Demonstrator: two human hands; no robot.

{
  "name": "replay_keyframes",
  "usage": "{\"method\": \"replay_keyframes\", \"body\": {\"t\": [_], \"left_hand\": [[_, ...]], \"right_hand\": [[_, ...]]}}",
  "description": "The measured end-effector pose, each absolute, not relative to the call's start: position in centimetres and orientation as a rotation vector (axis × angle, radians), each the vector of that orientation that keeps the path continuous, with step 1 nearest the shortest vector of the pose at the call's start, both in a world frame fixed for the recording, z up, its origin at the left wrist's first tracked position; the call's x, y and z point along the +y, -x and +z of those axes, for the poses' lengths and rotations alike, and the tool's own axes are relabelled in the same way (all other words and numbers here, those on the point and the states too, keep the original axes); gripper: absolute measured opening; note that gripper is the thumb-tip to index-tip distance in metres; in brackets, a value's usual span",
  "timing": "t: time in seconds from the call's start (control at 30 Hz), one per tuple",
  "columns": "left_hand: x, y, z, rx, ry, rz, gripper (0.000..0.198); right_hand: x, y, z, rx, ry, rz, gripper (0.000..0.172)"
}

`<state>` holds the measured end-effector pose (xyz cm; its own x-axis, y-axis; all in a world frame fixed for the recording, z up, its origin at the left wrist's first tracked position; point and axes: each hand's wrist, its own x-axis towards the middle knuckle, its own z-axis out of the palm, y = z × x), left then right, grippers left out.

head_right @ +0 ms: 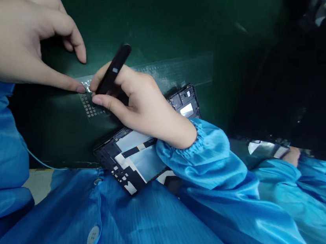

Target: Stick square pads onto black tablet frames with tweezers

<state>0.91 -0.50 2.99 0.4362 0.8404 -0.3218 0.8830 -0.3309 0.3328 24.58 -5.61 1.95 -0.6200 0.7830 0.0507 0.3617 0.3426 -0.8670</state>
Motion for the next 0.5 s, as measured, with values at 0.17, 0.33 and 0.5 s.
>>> {"method": "replay_keyframes", "body": {"t": [0.17,0.33,0.5], "left_hand": [[0.5,0.2,1.7,1.374,-2.311,-0.062,0.14],[0.2,0.4,1.5,1.338,-2.371,-0.063,0.133],[-1.0,-0.2,2.0,1.437,-2.323,0.052,0.131]], "right_hand": [[-4.9,-24.3,1.3,-2.161,1.012,1.227,0.023],[-4.4,-24.2,1.5,-2.198,1.02,1.296,0.027],[-6.5,-26.5,2.0,-1.71,1.126,1.206,0.01]]}}
